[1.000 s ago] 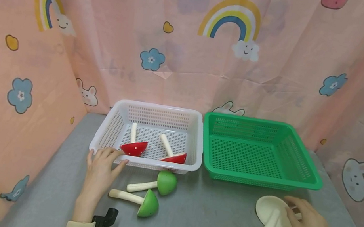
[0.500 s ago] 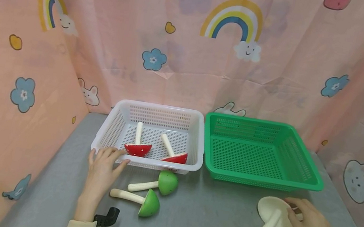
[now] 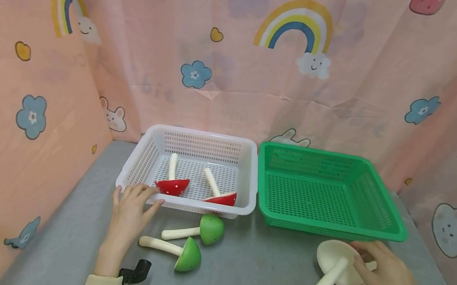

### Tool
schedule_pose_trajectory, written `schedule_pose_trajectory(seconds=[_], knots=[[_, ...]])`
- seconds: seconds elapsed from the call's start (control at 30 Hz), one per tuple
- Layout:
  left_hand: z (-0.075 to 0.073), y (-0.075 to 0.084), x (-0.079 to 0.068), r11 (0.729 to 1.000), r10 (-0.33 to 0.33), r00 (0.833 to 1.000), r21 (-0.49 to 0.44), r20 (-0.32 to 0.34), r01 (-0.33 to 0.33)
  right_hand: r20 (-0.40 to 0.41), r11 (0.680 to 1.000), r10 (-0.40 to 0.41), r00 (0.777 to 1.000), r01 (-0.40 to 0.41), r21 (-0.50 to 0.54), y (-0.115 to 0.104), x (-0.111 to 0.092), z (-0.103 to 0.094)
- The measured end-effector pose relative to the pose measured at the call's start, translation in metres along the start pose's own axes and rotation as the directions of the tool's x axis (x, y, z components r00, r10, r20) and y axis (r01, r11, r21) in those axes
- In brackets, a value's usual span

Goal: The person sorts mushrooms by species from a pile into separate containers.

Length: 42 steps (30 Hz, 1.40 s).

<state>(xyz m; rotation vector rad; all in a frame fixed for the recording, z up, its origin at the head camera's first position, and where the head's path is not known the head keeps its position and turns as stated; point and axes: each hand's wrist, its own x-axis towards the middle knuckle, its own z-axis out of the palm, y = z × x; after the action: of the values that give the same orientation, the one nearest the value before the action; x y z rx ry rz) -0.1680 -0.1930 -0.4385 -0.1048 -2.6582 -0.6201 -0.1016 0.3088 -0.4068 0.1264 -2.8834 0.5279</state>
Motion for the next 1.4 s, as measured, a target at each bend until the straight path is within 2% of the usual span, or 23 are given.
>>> schedule_pose_trajectory(seconds=[0.33, 0.57, 0.9, 1.17, 1.4], knots=[[-0.001, 0.0, 0.001, 1.0, -0.013, 1.0, -0.001, 0.007, 0.013, -0.061, 0.995, -0.084, 0.995, 0.088, 0.051, -0.032, 0.016, -0.017], [-0.002, -0.001, 0.003, 1.0, -0.009, 1.0, 0.003, 0.006, 0.009, -0.119, 0.98, -0.189, 0.975, 0.195, 0.045, -0.055, 0.033, -0.026], [-0.001, 0.003, 0.004, 1.0, 0.012, 1.0, -0.009, 0.001, -0.012, -0.155, 0.957, -0.284, 0.946, 0.29, 0.019, -0.083, 0.064, -0.037], [0.0, 0.003, 0.002, 1.0, 0.005, 1.0, -0.007, -0.007, -0.005, -0.158, 0.931, -0.339, 0.927, 0.355, 0.084, -0.103, 0.096, -0.033], [-0.001, 0.002, 0.0, 1.0, -0.001, 1.0, -0.009, 0.004, 0.001, -0.094, 0.905, -0.337, 0.937, 0.35, 0.241, -0.119, 0.129, -0.021]])
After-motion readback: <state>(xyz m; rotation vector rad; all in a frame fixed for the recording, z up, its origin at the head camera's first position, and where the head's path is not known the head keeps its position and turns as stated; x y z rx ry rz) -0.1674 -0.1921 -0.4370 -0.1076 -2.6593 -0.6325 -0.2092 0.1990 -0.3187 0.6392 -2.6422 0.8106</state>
